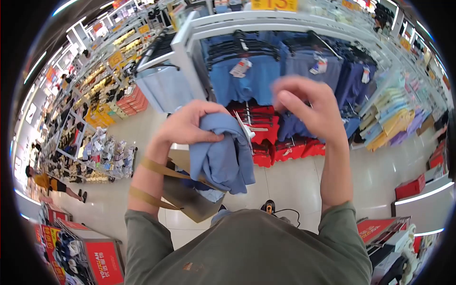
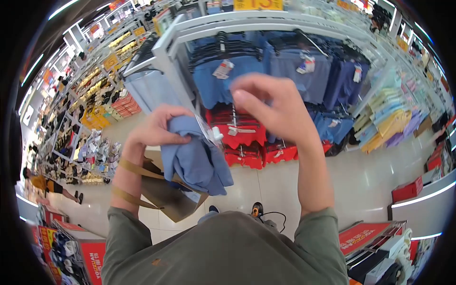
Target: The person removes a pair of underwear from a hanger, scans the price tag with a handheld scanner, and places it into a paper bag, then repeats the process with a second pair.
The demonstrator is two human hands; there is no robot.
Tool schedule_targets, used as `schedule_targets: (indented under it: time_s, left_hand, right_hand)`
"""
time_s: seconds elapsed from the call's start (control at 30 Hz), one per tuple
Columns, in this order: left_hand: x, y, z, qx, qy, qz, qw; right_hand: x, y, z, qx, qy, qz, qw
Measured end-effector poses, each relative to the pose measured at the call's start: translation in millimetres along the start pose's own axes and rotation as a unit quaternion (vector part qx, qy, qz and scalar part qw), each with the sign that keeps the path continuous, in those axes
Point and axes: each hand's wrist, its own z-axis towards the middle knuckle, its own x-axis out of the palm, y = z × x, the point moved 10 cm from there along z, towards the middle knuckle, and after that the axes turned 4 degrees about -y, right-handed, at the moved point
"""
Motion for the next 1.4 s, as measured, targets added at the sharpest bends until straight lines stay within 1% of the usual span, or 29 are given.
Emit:
schedule_targets:
  time_s: [0.03, 0.07, 0.1, 0.13, 0.17, 0.2, 0.27, 0.3, 0.33, 0.4, 0.43, 0.47, 0.53, 0.57, 0.63, 0.67, 0.73, 0.77, 0.83, 0.87, 0.97, 1.03, 1.1, 1.13, 1.2, 1.23, 1.27, 1.33, 1.4]
  left_hand:
    - [6, -10, 11, -0.015, 0.005, 0.004, 1.0]
    - [9, -18, 22, -0.007, 0.002, 0.006, 1.0]
    - [13, -25, 32, 0.003, -0.001, 0.006, 1.0]
    - [15, -32, 41, 0.016, -0.006, 0.007, 1.0]
    - [16, -39, 49, 0.037, -0.018, 0.016, 0.999]
    - [17, -40, 54, 0.041, -0.021, 0.017, 0.999]
    - [19, -37, 63, 0.046, -0.025, 0.018, 0.998]
    - [22, -29, 68, 0.047, 0.011, 0.019, 0.999]
    - [29, -20, 75, 0.041, 0.03, -0.004, 0.999]
    - [42, -15, 86, 0.035, 0.063, -0.046, 0.996]
    - [53, -23, 91, 0.077, 0.081, -0.064, 0.992]
    - [62, -17, 96, 0.074, 0.106, -0.099, 0.987]
    - [71, -23, 98, 0.07, 0.123, -0.086, 0.986]
    - [64, -21, 98, 0.062, 0.106, -0.075, 0.99]
    - [46, -11, 95, 0.042, 0.071, -0.054, 0.995]
    - [40, -1, 92, 0.019, 0.073, -0.045, 0.996]
    - [27, 16, 87, -0.022, 0.08, -0.025, 0.996]
    - [24, 19, 85, -0.016, 0.08, -0.03, 0.996]
    - [15, 30, 83, -0.038, 0.068, -0.04, 0.996]
    - [9, 37, 80, -0.051, 0.06, -0.046, 0.996]
    - [-14, 53, 74, -0.038, 0.028, 0.0, 0.999]
    - [-25, 65, 73, -0.038, 0.018, -0.017, 0.999]
    - [-37, 78, 73, -0.042, 0.015, -0.017, 0.999]
    - [-43, 80, 73, -0.031, 0.014, -0.006, 0.999]
    - [-56, 83, 69, -0.011, 0.01, 0.015, 1.0]
    - [-66, 87, 67, -0.02, -0.004, 0.026, 0.999]
    - [-74, 87, 65, -0.009, -0.028, 0.017, 0.999]
    - [-90, 87, 61, 0.014, -0.079, 0.002, 0.997]
    - [-95, 88, 59, 0.027, -0.089, -0.043, 0.995]
  right_hand:
    - [-3, -8, 7, -0.053, 0.023, 0.01, 0.998]
    - [7, -26, 6, -0.082, 0.093, 0.085, 0.989]
    - [30, -53, -7, -0.012, 0.175, 0.206, 0.963]
    - [49, -75, -24, 0.053, 0.252, 0.32, 0.912]
    - [56, -103, -42, 0.106, 0.325, 0.305, 0.889]
    - [47, -113, -52, 0.126, 0.345, 0.223, 0.903]
    - [9, -106, -61, 0.112, 0.267, 0.305, 0.907]
    - [-13, -99, -58, 0.078, 0.222, 0.27, 0.934]
    - [-25, -106, -56, 0.088, 0.2, 0.264, 0.94]
    - [-25, -94, -46, 0.03, 0.177, 0.209, 0.961]
    - [-9, -88, -44, 0.032, 0.211, 0.245, 0.946]
    - [0, -87, -46, 0.077, 0.181, 0.295, 0.935]
    - [14, -95, -55, 0.12, 0.283, 0.276, 0.91]
    - [8, -97, -58, 0.133, 0.268, 0.278, 0.913]
    - [-14, -101, -56, 0.139, 0.225, 0.232, 0.936]
    - [-23, -104, -54, 0.144, 0.203, 0.21, 0.946]
    - [-39, -98, -44, 0.109, 0.168, 0.092, 0.975]
    - [-47, -89, -38, 0.087, 0.168, -0.017, 0.982]
    - [-56, -86, -29, 0.081, 0.135, -0.041, 0.987]
    - [-58, -85, -25, 0.079, 0.121, -0.051, 0.988]
    - [-59, -97, -25, 0.137, 0.105, -0.053, 0.984]
    - [-62, -106, -24, 0.178, 0.106, -0.065, 0.976]
    - [-62, -102, -19, 0.137, 0.125, -0.075, 0.98]
    - [-60, -99, -17, 0.115, 0.136, -0.077, 0.981]
    - [-70, -100, -16, 0.134, 0.102, -0.038, 0.985]
    - [-76, -104, -16, 0.163, 0.097, -0.031, 0.981]
    - [-83, -107, -18, 0.191, 0.092, -0.026, 0.977]
    - [-95, -114, -20, 0.205, 0.074, -0.011, 0.976]
    - [-101, -120, -19, 0.214, 0.054, 0.002, 0.975]
